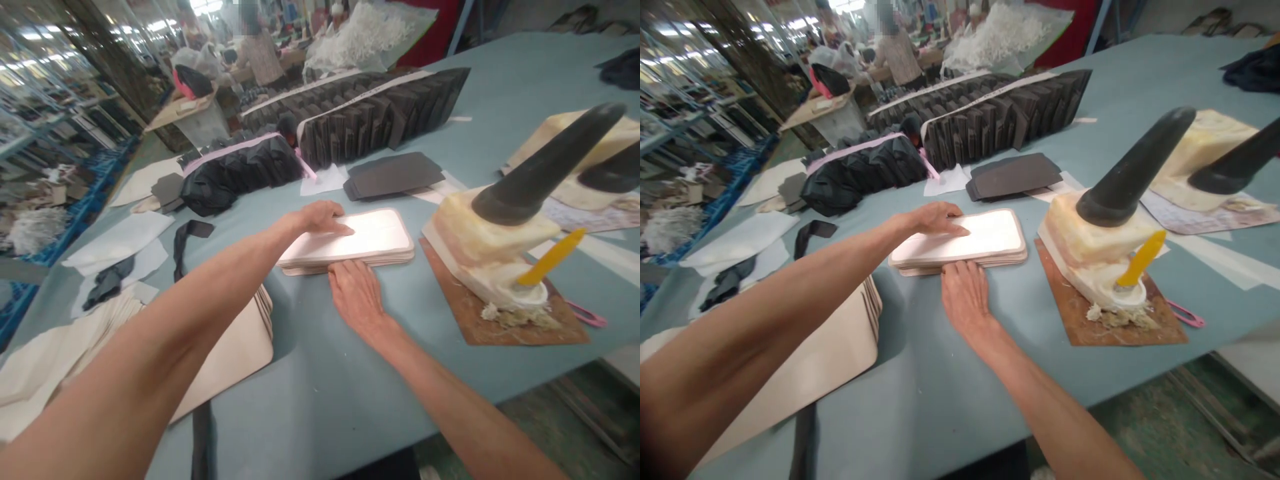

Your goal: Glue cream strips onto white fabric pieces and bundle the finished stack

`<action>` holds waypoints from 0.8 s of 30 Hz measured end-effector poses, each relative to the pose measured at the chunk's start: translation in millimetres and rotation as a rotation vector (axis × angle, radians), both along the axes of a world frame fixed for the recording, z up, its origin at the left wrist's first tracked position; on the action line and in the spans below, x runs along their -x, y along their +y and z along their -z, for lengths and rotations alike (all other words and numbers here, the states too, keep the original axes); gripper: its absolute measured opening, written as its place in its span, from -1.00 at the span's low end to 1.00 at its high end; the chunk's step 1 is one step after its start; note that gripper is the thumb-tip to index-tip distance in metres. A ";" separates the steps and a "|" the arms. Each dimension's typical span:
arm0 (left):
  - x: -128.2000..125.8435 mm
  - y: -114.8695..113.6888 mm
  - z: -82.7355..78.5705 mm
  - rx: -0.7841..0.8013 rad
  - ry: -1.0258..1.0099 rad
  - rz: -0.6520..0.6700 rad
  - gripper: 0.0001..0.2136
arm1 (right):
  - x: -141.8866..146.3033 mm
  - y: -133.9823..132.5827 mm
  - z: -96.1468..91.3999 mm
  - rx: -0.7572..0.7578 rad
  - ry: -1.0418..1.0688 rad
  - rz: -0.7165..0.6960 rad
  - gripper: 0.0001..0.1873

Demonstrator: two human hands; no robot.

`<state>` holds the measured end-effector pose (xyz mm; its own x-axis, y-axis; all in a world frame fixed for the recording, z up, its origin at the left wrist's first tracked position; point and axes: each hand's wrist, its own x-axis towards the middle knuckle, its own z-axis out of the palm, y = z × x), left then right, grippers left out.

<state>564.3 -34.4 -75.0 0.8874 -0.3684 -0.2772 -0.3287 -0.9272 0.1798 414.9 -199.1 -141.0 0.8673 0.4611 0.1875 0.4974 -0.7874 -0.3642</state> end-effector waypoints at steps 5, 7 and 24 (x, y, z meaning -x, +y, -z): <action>-11.6 -1.8 0.9 -0.058 0.001 -0.058 -0.37 | -11.7 3.4 5.3 -0.059 -0.047 -0.020 -0.79; -11.7 -0.5 3.0 -0.061 -0.001 -0.073 -0.35 | -8.4 3.6 5.8 -0.057 -0.057 -0.030 -0.79; -19.5 8.1 4.6 -0.032 -0.025 -0.044 -0.33 | 6.8 23.8 21.8 -0.060 -0.099 -0.025 -0.38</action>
<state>583.8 -26.3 -79.6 0.9092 -0.3203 -0.2661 -0.2917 -0.9459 0.1421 408.0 -175.3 -162.8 0.8313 0.4682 0.2995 0.5528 -0.7525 -0.3580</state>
